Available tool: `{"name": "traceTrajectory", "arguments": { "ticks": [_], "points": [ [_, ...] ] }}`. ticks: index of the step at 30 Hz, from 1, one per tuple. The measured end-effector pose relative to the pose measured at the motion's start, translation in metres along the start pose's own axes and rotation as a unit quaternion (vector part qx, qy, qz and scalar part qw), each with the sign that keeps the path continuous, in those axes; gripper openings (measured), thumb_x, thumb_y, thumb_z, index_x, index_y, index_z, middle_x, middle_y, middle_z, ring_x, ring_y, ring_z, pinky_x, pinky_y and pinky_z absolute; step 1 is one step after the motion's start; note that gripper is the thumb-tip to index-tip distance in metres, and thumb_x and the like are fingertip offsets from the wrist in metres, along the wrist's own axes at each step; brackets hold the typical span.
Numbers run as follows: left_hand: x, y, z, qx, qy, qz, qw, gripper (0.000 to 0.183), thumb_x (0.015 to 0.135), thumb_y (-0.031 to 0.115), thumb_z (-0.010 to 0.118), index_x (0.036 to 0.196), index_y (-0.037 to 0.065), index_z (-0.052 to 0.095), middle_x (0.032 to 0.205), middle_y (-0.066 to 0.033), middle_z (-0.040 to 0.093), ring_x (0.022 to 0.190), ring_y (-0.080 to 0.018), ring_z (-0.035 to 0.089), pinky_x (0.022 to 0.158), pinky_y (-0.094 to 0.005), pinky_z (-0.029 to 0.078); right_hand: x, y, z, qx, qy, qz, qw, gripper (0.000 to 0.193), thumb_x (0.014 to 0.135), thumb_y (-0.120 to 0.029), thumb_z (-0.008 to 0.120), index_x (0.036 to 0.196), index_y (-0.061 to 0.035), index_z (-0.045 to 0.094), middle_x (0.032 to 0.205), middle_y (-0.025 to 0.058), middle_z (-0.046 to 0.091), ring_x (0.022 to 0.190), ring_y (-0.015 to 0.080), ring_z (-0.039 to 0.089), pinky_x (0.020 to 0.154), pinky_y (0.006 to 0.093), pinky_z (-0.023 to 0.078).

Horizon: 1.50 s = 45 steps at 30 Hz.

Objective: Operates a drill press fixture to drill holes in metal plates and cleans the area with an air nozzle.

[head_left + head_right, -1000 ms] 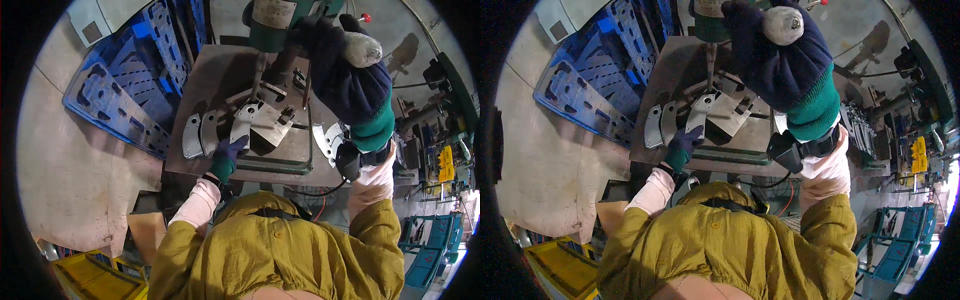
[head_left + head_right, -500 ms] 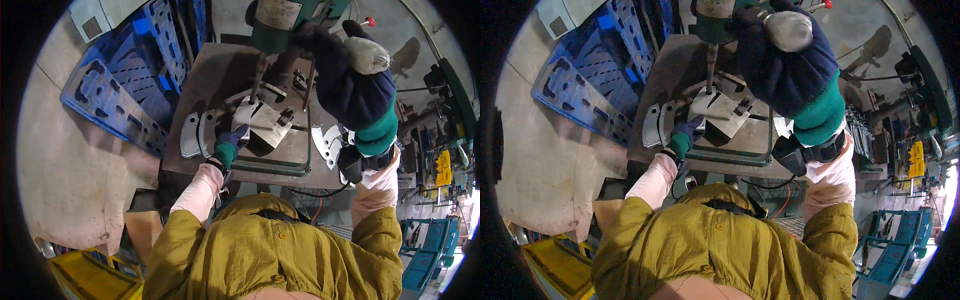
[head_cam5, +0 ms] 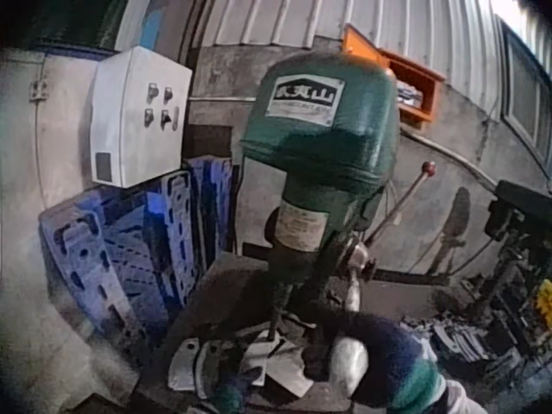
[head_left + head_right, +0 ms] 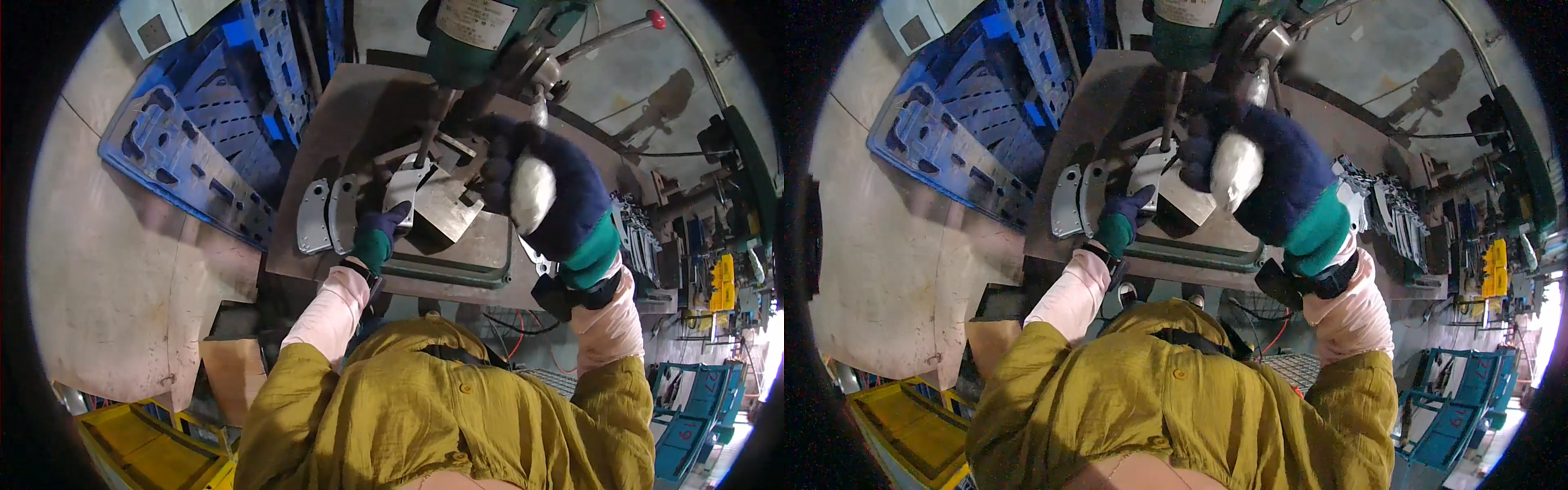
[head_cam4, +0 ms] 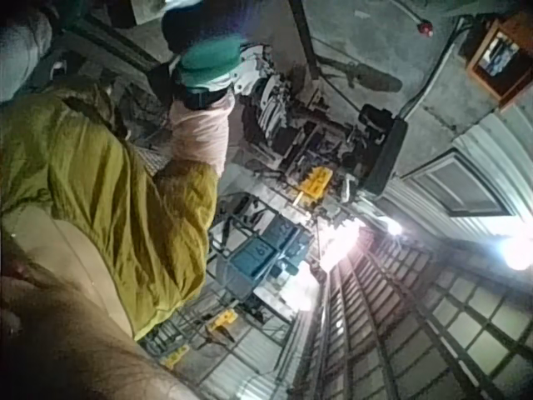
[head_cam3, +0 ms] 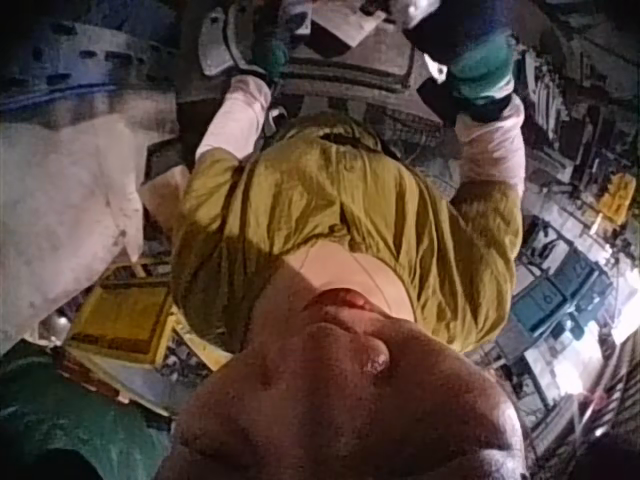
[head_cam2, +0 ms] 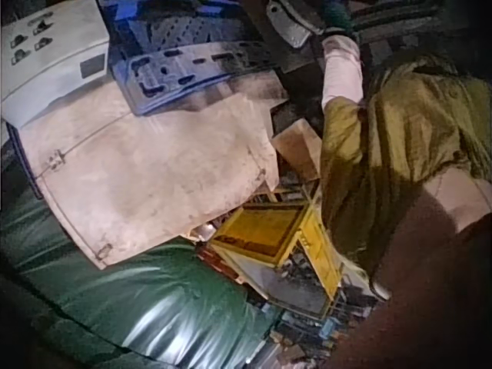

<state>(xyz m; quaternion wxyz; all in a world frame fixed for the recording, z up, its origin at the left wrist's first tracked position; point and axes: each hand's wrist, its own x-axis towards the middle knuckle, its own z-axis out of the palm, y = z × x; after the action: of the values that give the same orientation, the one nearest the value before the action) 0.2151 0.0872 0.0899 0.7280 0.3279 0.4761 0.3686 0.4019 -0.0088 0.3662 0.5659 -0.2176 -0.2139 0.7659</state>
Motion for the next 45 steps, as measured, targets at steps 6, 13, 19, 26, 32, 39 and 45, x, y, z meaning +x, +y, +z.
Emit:
{"name": "traceTrajectory", "arguments": {
  "ticks": [6,13,19,26,32,39,45],
  "points": [
    [-0.023,0.016,0.016,-0.037,0.015,0.067,0.997,0.069,0.077,0.032,0.080,0.136,0.010,0.051,0.115,-0.0101,0.063,0.098,-0.0208,0.063,0.071,-0.0303,0.056,0.004,0.024,-0.032,-0.466,0.062,-0.155,0.869,0.028,0.094,-0.010,0.050,0.117,0.0048,0.056,0.099,0.0167,0.067,0.083,0.0274,0.068,0.079,0.0387,0.057],
    [-0.011,0.006,0.004,0.034,-0.007,0.079,0.996,0.071,0.079,0.012,0.077,0.141,0.009,0.044,0.129,-0.0074,0.055,0.103,-0.0197,0.060,0.083,-0.0323,0.052,0.021,0.046,-0.036,-0.398,0.185,-0.213,0.873,0.021,0.090,-0.015,0.058,0.099,0.0044,0.061,0.081,0.0113,0.065,0.070,0.0209,0.067,0.066,0.0322,0.055],
    [-0.009,0.001,0.007,-0.017,-0.007,0.043,0.999,0.067,0.079,0.018,0.078,0.137,0.006,0.048,0.121,-0.0089,0.060,0.102,-0.0200,0.060,0.086,-0.0322,0.051,0.034,0.047,-0.055,-0.323,0.280,-0.208,0.880,0.022,0.087,-0.017,0.064,0.095,0.0036,0.062,0.074,0.0083,0.062,0.062,0.0187,0.063,0.058,0.0313,0.051],
    [0.002,-0.008,-0.003,0.017,0.008,-0.015,1.000,0.062,0.071,0.038,0.085,0.114,0.001,0.061,0.103,-0.0098,0.065,0.080,-0.0204,0.065,0.065,-0.0323,0.055,0.041,0.050,-0.069,-0.327,0.291,-0.248,0.864,0.021,0.086,-0.015,0.064,0.097,0.0031,0.063,0.073,0.0072,0.062,0.059,0.0163,0.060,0.055,0.0297,0.048],
    [0.009,-0.008,-0.005,0.093,0.063,-0.059,0.992,0.063,0.069,0.045,0.084,0.105,-0.003,0.065,0.100,-0.0133,0.067,0.080,-0.0223,0.066,0.065,-0.0349,0.054,0.047,0.051,-0.074,-0.363,0.316,-0.261,0.837,0.018,0.086,-0.013,0.062,0.096,0.0018,0.065,0.073,0.0060,0.062,0.060,0.0143,0.058,0.055,0.0284,0.047],
    [0.029,-0.037,-0.020,0.067,0.047,-0.009,0.997,0.069,0.066,0.050,0.083,0.103,-0.006,0.065,0.101,-0.0171,0.068,0.083,-0.0261,0.065,0.074,-0.0377,0.051,0.052,0.052,-0.088,-0.397,0.310,-0.292,0.813,0.018,0.086,-0.011,0.060,0.099,0.0007,0.065,0.074,0.0044,0.063,0.061,0.0113,0.058,0.055,0.0266,0.046],
    [0.000,-0.001,-0.001,0.251,0.094,0.006,0.963,0.074,0.067,0.053,0.081,0.108,-0.007,0.064,0.106,-0.0197,0.068,0.095,-0.0345,0.063,0.088,-0.0444,0.045,0.052,0.048,-0.094,-0.415,0.345,-0.296,0.788,0.021,0.086,-0.011,0.059,0.103,-0.0001,0.065,0.077,0.0040,0.065,0.062,0.0105,0.058,0.055,0.0256,0.046]
  ]
}}
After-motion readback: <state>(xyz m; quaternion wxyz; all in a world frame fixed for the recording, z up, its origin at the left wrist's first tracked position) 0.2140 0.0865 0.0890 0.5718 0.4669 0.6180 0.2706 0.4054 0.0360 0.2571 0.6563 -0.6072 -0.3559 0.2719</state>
